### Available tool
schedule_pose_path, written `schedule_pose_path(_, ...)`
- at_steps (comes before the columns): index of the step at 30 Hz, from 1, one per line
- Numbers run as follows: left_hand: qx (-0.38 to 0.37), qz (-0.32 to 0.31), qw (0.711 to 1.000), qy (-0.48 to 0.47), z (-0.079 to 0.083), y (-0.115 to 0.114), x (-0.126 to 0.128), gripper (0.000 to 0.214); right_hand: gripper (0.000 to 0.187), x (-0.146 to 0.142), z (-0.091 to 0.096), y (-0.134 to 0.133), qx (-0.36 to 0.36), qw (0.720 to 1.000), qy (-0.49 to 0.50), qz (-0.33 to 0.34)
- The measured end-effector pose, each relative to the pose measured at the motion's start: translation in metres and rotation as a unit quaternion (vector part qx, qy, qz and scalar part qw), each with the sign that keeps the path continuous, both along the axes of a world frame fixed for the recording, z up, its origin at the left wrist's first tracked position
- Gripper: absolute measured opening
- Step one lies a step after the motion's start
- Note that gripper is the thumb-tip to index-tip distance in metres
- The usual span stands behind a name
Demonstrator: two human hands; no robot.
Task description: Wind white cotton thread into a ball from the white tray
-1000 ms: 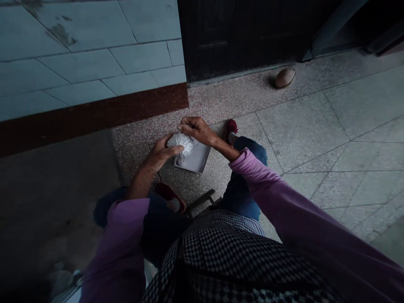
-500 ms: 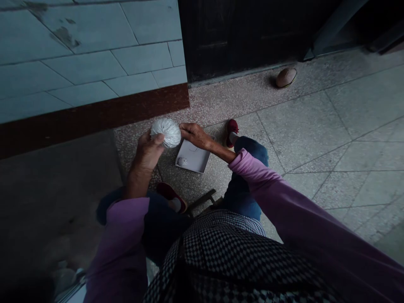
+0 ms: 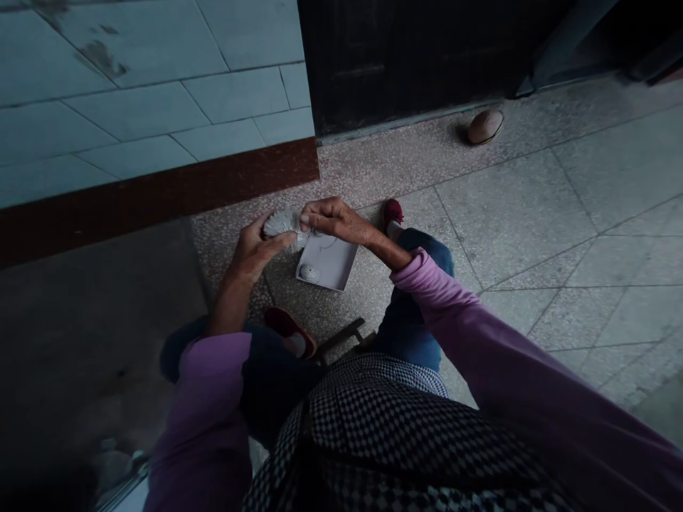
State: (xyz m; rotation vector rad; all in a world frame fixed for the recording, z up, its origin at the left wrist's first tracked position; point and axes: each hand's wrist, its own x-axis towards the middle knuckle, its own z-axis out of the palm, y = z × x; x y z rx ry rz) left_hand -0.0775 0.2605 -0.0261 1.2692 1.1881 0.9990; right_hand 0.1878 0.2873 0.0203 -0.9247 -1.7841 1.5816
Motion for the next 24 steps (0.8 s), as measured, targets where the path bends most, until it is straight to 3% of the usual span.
schedule_pose_path(6,-0.054,-0.105,0.993,-0.021,0.018,-0.009,0.01,0.058,0.06,-0.003,0.016,0.0,-0.008,0.999,-0.025,-0.042)
schedule_pose_path(11,-0.086,-0.134,0.987,-0.033,0.021,-0.013,0.008,0.067,0.053,-0.003,0.005,0.001,-0.006,0.999,-0.026,-0.043)
schedule_pose_path(16,-0.063,-0.076,0.986,-0.134,0.016,-0.015,0.011,0.093,0.057,-0.009,-0.016,0.014,0.001,0.997,-0.023,-0.073)
schedule_pose_path(20,-0.042,0.024,0.977,-0.208,0.012,-0.007,0.01,0.078,0.06,-0.024,-0.021,0.009,0.02,0.997,-0.064,-0.045)
schedule_pose_path(24,-0.006,0.127,0.969,-0.211,0.004,0.004,0.005,0.07,0.054,-0.036,-0.017,-0.013,0.031,0.992,-0.118,0.013)
